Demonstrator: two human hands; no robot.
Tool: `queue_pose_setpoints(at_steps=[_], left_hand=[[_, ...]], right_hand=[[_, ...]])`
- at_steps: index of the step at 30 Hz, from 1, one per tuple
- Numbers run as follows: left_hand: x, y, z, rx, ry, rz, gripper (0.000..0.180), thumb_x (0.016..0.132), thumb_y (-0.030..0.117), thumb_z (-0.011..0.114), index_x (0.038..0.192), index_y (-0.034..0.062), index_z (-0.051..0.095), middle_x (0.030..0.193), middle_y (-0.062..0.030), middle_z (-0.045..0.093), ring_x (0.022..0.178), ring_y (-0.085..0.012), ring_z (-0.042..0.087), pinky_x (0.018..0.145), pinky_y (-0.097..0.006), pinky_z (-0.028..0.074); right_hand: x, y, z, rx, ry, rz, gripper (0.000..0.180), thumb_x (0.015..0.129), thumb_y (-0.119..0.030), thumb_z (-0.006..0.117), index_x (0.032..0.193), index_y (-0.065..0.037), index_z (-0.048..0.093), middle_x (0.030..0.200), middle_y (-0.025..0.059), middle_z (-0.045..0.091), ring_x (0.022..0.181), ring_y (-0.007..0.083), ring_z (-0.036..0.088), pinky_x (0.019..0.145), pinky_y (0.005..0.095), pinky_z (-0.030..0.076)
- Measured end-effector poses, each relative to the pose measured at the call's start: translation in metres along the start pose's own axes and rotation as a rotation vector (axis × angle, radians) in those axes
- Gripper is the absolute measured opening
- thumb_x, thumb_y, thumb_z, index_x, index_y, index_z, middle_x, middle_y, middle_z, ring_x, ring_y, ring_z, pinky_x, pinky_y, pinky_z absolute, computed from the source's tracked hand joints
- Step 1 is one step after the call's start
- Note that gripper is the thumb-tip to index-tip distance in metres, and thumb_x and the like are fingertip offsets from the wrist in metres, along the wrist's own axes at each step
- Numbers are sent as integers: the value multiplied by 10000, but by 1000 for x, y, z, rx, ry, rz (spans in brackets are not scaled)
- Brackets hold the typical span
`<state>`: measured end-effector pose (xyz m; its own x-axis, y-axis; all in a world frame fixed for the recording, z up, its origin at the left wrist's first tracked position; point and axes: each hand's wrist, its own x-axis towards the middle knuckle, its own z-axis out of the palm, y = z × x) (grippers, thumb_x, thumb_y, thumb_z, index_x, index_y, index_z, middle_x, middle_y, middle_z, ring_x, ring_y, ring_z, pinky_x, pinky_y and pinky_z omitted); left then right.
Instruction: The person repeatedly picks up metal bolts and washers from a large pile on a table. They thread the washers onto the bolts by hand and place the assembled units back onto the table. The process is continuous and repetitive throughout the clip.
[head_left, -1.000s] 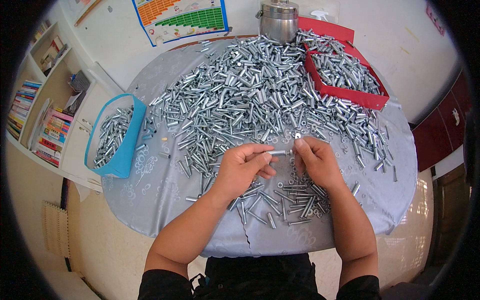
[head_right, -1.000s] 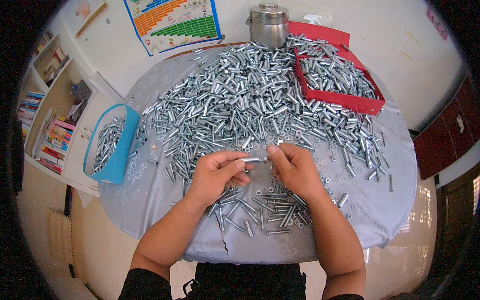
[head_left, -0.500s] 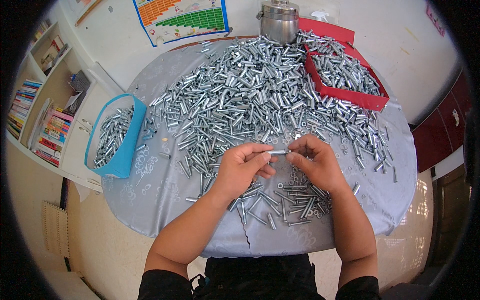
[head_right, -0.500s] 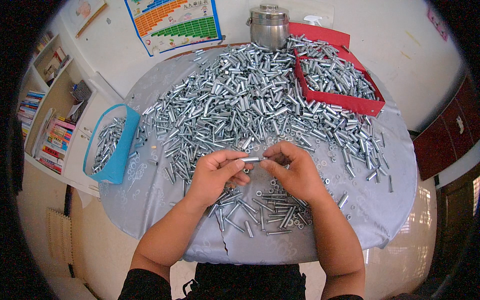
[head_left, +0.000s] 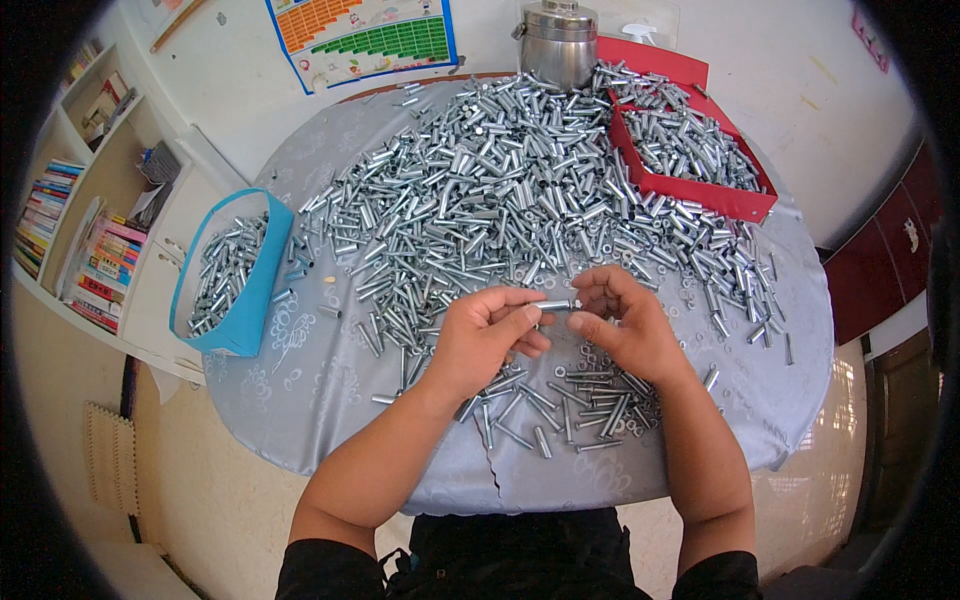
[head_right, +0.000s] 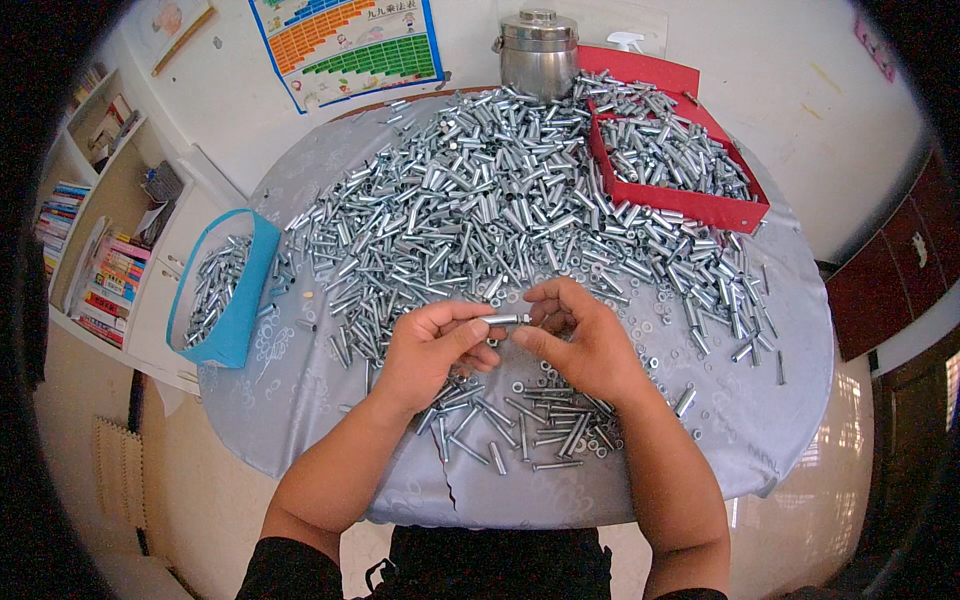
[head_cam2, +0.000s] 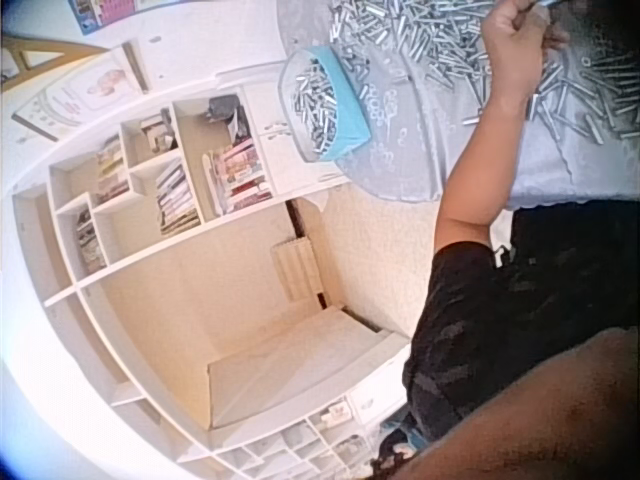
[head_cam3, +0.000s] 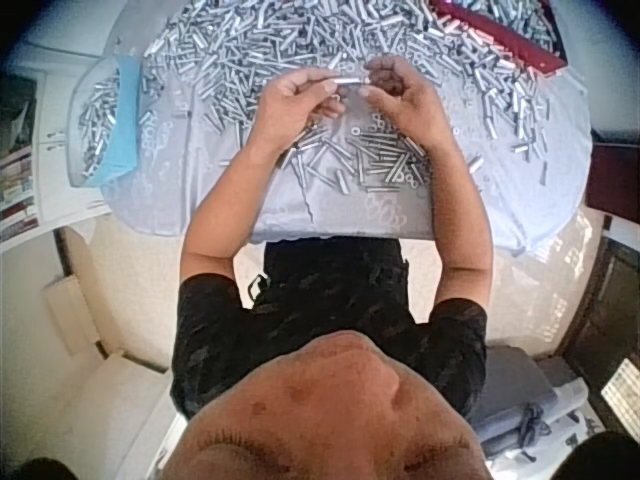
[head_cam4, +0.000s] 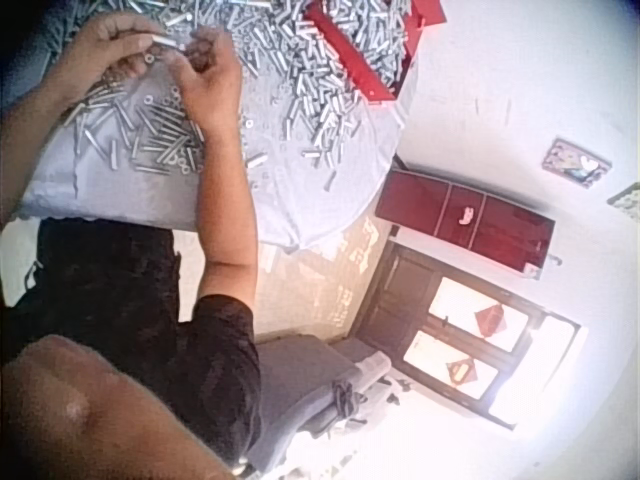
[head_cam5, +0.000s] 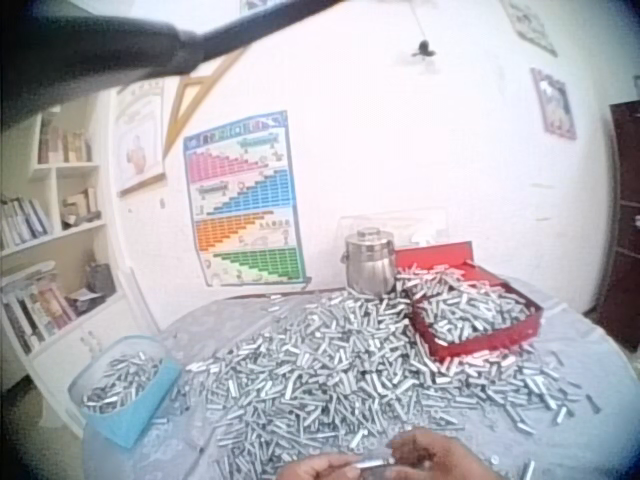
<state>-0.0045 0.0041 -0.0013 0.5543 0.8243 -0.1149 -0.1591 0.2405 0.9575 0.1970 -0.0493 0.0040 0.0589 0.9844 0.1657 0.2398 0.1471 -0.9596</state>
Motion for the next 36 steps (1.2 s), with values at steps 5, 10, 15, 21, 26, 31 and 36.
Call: queue_pose_setpoints(at_steps=[5, 10, 15, 21, 26, 31, 36], left_hand=[[1, -2, 0, 5, 0, 0, 240, 943, 77, 577, 1160, -20, 609, 994, -143, 699, 759, -179, 698, 661, -290, 587], [1, -2, 0, -2, 1, 0, 242, 943, 80, 578, 1161, -18, 610, 992, -140, 699, 758, -177, 697, 662, -291, 586], [0, -1, 0, 7, 1, 0, 243, 941, 81, 581, 1163, -15, 610, 993, -138, 699, 757, -173, 695, 662, -287, 584], [0, -1, 1, 7, -11, -11, 240, 940, 94, 589, 1153, -14, 612, 992, -135, 700, 757, -171, 695, 662, -287, 582], [0, -2, 0, 16, -5, 4, 238, 939, 99, 591, 1148, -13, 614, 985, -136, 702, 756, -173, 696, 657, -287, 582], [0, -3, 0, -9, -15, 13, 234, 944, 100, 587, 1147, -13, 615, 978, -135, 703, 754, -173, 698, 652, -286, 582], [0, -4, -1, 3, -18, 23, 229, 947, 100, 582, 1141, -17, 616, 972, -133, 703, 753, -173, 698, 652, -281, 584]], right_hand=[[0, -4, -12, -31, -111, 195, 192, 892, -173, 684, 884, 13, 639, 782, 36, 619, 695, 86, 548, 625, 255, 453], [-1, -7, -6, -101, -66, 43, 187, 885, -168, 694, 881, 10, 636, 786, 36, 619, 704, 82, 550, 633, 247, 455], [0, -2, -3, -9, -56, 57, 188, 889, -169, 693, 893, 11, 640, 790, 49, 625, 718, 85, 557, 643, 250, 460], [-1, -4, -5, 7, -55, 110, 171, 891, -148, 688, 899, 15, 637, 796, 46, 630, 723, 90, 562, 648, 253, 465], [0, -1, -9, -38, -97, 89, 170, 890, -147, 689, 898, 15, 637, 800, 45, 632, 721, 90, 560, 643, 252, 463], [0, -1, -3, 30, -35, 13, 161, 871, -134, 707, 897, 9, 638, 792, 37, 633, 707, 95, 560, 634, 250, 462], [0, -2, -6, 58, -87, 108, 168, 849, -117, 728, 924, 8, 646, 768, 28, 636, 699, 95, 575, 629, 257, 474]])
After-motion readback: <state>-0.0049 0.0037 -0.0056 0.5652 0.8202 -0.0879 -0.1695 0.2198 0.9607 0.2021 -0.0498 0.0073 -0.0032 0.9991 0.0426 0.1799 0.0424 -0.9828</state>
